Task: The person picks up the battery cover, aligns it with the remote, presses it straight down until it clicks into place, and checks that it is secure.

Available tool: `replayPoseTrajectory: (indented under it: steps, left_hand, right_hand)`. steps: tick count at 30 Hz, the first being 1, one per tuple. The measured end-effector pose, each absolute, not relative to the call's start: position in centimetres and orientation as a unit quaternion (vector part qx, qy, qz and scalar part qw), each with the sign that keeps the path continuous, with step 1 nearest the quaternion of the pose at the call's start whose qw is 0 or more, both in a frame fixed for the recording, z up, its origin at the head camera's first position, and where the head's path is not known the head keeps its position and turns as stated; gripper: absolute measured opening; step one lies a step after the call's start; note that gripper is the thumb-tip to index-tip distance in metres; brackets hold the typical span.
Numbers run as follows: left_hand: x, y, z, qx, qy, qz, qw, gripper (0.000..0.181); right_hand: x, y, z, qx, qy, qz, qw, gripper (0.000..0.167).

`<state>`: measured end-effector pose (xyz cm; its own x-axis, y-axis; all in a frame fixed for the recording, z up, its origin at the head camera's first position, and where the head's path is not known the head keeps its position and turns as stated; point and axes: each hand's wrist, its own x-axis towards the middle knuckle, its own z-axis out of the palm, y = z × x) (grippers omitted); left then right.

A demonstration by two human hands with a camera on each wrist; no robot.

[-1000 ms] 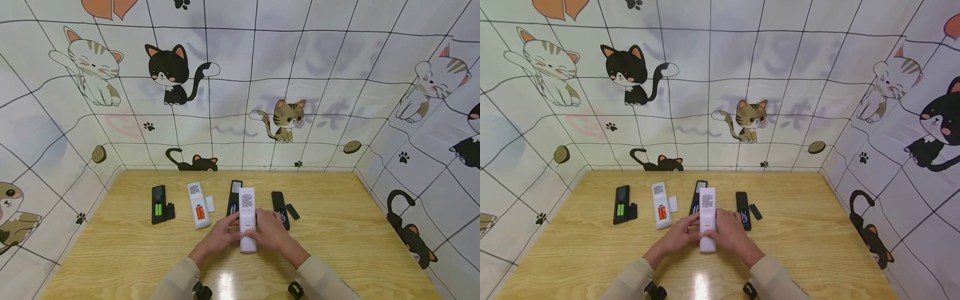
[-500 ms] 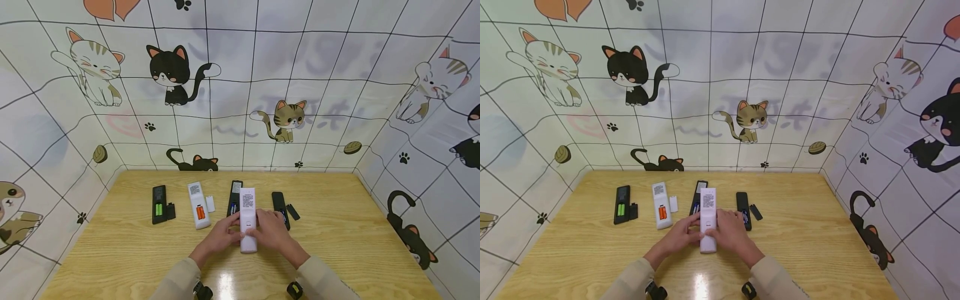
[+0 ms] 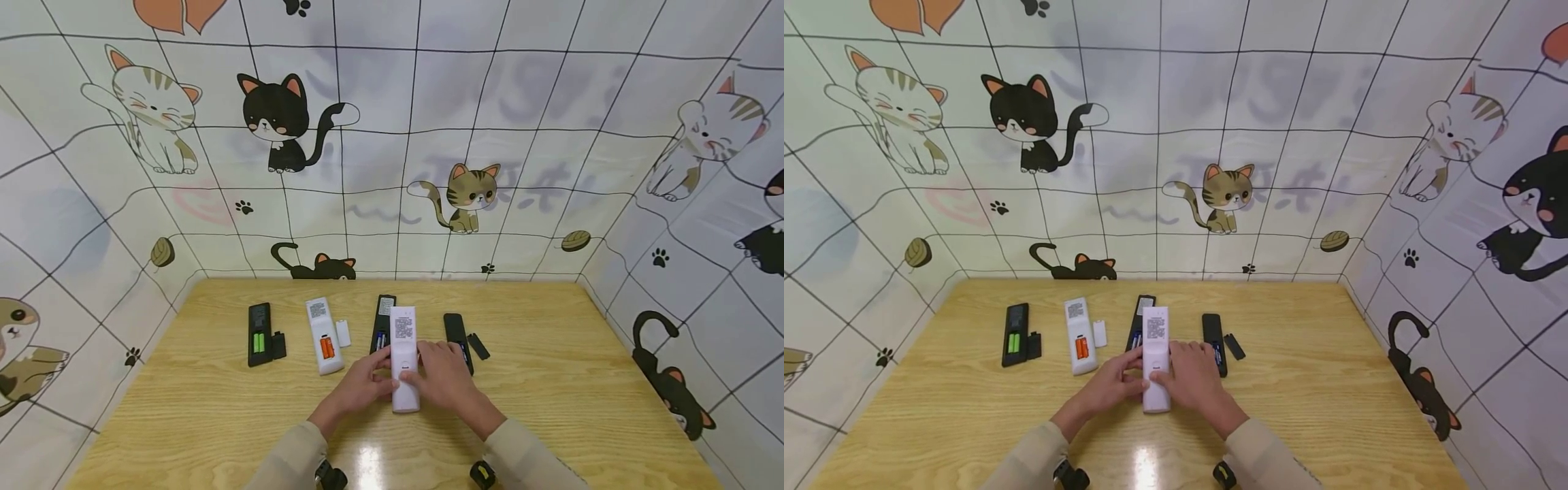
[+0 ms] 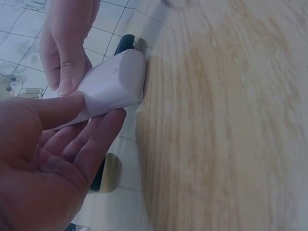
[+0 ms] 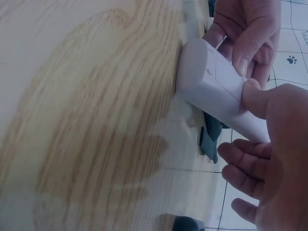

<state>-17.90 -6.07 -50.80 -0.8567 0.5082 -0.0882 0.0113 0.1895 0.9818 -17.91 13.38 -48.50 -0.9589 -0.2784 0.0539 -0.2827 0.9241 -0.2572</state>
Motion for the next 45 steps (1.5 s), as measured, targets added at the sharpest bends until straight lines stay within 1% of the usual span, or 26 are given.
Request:
replayPoseTrajectory:
  steps: [5, 15, 26, 31, 36, 45]
  left_hand:
    - [-17.9, -5.8, -50.6, 0.170, 0.739, 0.618, 0.207, 0.065]
    - [-18.1, -5.1, -50.3, 0.158, 0.737, 0.621, 0.216, 0.066]
    - [-18.8, -3.4, -49.9, 0.165, 0.731, 0.629, 0.208, 0.064]
    - [-19.1, -2.4, -49.8, 0.172, 0.719, 0.641, 0.209, 0.064]
    - [-19.3, -1.2, -49.6, 0.174, 0.715, 0.644, 0.209, 0.062]
    - [-20.0, 1.9, -49.6, 0.141, 0.719, 0.649, 0.202, 0.063]
  right_hand:
    - [-17.8, 13.8, -48.4, 0.154, -0.981, 0.116, 0.014, 0.043]
    - [-18.0, 14.9, -48.0, 0.148, -0.983, 0.109, 0.007, 0.056]
    - [-18.0, 16.8, -47.2, 0.136, -0.982, 0.129, 0.016, 0.061]
    - [-18.1, 18.1, -46.9, 0.130, -0.980, 0.146, 0.022, 0.059]
    - [-18.1, 19.9, -46.5, 0.114, -0.982, 0.149, 0.027, 0.058]
    - [-18.1, 24.1, -45.4, 0.084, -0.983, 0.158, 0.035, 0.062]
